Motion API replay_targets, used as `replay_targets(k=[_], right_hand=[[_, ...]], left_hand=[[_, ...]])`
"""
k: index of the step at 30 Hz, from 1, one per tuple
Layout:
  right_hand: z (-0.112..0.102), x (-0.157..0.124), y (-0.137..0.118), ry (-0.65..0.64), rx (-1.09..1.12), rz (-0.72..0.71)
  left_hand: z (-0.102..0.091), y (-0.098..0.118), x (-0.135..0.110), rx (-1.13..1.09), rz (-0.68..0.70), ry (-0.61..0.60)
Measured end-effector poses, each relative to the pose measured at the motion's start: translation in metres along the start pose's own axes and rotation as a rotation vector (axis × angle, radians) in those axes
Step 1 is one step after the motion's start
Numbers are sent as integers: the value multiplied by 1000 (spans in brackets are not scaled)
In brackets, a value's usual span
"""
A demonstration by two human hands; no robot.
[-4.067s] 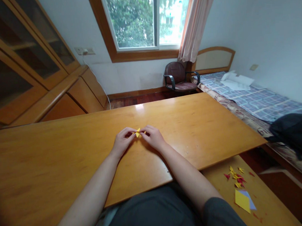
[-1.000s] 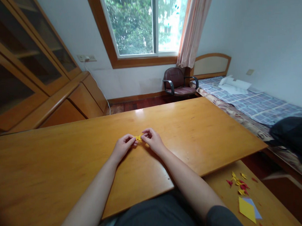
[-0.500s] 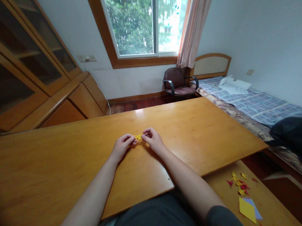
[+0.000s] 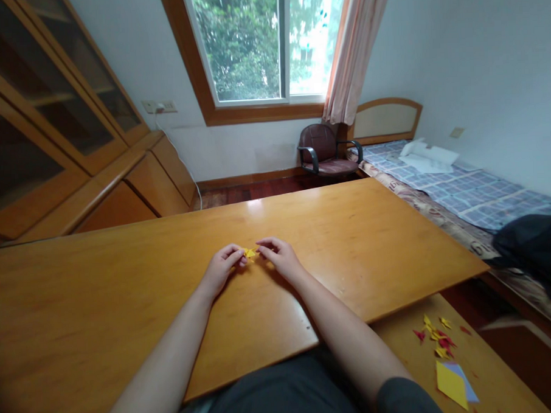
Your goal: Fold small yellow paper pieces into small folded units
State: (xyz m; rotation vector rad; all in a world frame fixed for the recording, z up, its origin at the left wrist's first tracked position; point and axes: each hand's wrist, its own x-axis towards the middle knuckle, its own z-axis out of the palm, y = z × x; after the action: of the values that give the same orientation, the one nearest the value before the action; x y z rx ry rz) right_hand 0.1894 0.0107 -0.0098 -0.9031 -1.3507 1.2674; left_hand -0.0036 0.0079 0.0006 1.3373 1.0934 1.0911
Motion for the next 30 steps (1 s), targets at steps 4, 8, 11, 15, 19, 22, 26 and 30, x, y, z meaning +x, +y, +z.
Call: replay_targets(k=[4, 8, 11, 15, 19, 22, 26, 30], right_hand=[[-2, 0, -2, -19, -176, -92], [-2, -1, -4, -69, -250, -159], [-1, -2, -5, -111, -272, -187], [0, -4, -8, -180, -370, -239], [0, -4, -11, -156, -396, -257], [0, -4, -11, -102, -360, -218], [0, -2, -7, 4, -260, -154], [-1, -1, -2, 66, -181, -93]], left_hand=[[1, 2, -1, 10, -11, -33], [2, 2, -2, 37, -26, -65], [2, 2, -2, 68, -37, -90], [1, 2, -2, 92, -29, -117], [2, 2, -2, 89, -12, -119], [4, 2, -2, 36, 12, -68], [8, 1, -5, 17, 98, 64], [14, 4, -10, 190, 249, 72]])
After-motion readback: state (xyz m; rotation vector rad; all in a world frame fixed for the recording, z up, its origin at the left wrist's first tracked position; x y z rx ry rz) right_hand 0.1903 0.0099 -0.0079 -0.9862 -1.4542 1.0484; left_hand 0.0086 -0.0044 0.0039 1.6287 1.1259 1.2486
